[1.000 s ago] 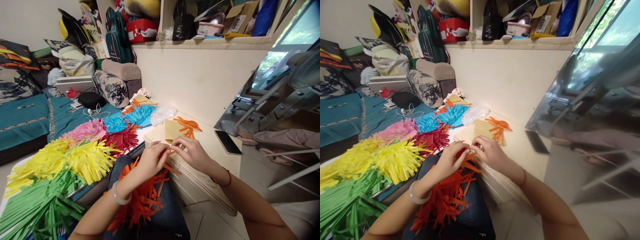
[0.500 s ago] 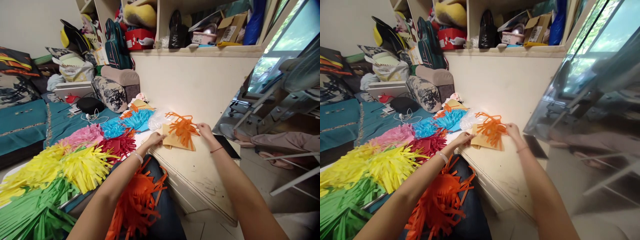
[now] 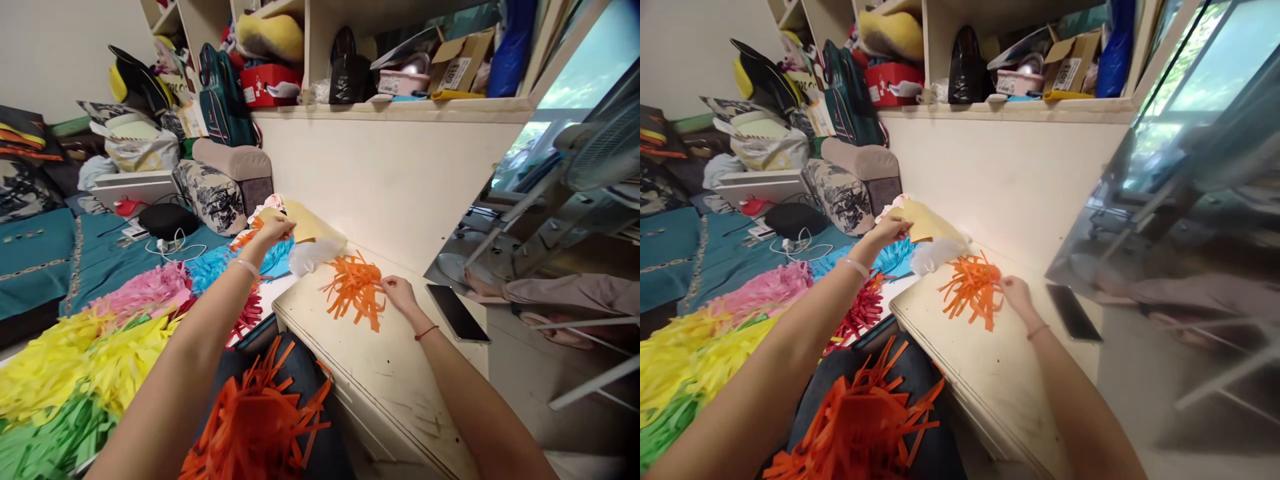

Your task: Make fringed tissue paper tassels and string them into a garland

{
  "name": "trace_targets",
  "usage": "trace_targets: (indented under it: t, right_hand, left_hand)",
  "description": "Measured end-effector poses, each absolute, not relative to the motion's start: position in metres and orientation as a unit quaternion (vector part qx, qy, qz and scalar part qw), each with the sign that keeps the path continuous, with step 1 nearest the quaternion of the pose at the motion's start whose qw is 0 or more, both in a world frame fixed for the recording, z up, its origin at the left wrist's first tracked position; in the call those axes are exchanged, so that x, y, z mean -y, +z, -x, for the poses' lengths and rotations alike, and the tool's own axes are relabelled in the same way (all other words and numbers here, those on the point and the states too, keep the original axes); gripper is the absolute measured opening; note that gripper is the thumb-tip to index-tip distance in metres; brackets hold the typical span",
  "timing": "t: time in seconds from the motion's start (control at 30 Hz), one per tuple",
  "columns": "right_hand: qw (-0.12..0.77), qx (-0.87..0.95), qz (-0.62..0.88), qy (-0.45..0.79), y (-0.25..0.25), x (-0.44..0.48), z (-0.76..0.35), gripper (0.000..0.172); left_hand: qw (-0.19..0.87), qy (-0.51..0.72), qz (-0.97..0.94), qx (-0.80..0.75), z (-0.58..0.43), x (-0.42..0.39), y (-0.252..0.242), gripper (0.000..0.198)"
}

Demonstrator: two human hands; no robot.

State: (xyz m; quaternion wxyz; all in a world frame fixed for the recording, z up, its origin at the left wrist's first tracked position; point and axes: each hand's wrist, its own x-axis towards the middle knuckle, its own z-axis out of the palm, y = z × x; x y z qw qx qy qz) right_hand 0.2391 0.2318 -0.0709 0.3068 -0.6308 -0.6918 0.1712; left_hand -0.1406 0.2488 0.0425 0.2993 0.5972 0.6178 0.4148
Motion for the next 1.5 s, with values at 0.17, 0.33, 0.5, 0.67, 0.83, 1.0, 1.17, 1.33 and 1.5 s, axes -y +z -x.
trace_targets:
  t: [0.17,0.33,0.5,0.67,0.83,1.0,1.17,1.33,1.5]
  right_hand:
    - [0.316,0.727,0.58,0.186,-0.073,-0.218,-0.238,0.019]
    - [0.35,0.727,0.579,0.115,-0.058,-0.214,-0.239,0.032]
    - [0.287,0.819,0.495,0.042,-0.058,-0.187,-0.21,0.054]
    - [0.106,0.862,0.496,-0.002,-0.078,-0.181,-0.182,0.055]
    - [0.113,0.828,0.548,0.013,-0.069,-0.224,-0.187,0.048]
    - [0.181,0.812,0.555,0.01,-0.055,-0.241,-0.188,0.051]
    - [0.235,0.811,0.535,0.01,-0.052,-0.236,-0.181,0.049]
    - [0.274,0.821,0.501,0.006,-0.051,-0.222,-0.175,0.047]
    - [0.329,0.833,0.444,-0.029,-0.06,-0.201,-0.166,0.041]
  left_hand:
    - [0.254,0.354,-0.634,-0.639,0.13,-0.273,0.009,0.031]
    - [0.154,0.222,-0.66,-0.701,0.157,-0.242,-0.058,0.033]
    - [0.06,0.152,-0.68,-0.715,0.157,-0.221,-0.107,0.036]
    - [0.017,0.2,-0.642,-0.74,0.172,-0.235,-0.098,0.03]
    - [-0.03,0.337,-0.553,-0.762,0.215,-0.244,-0.047,0.029]
    - [-0.064,0.476,-0.444,-0.756,0.25,-0.236,0.009,0.039]
    - [-0.066,0.553,-0.374,-0.742,0.262,-0.232,0.04,0.03]
    - [-0.067,0.565,-0.349,-0.745,0.265,-0.233,0.056,0.022]
    - [-0.16,0.461,-0.404,-0.774,0.269,-0.238,0.067,0.028]
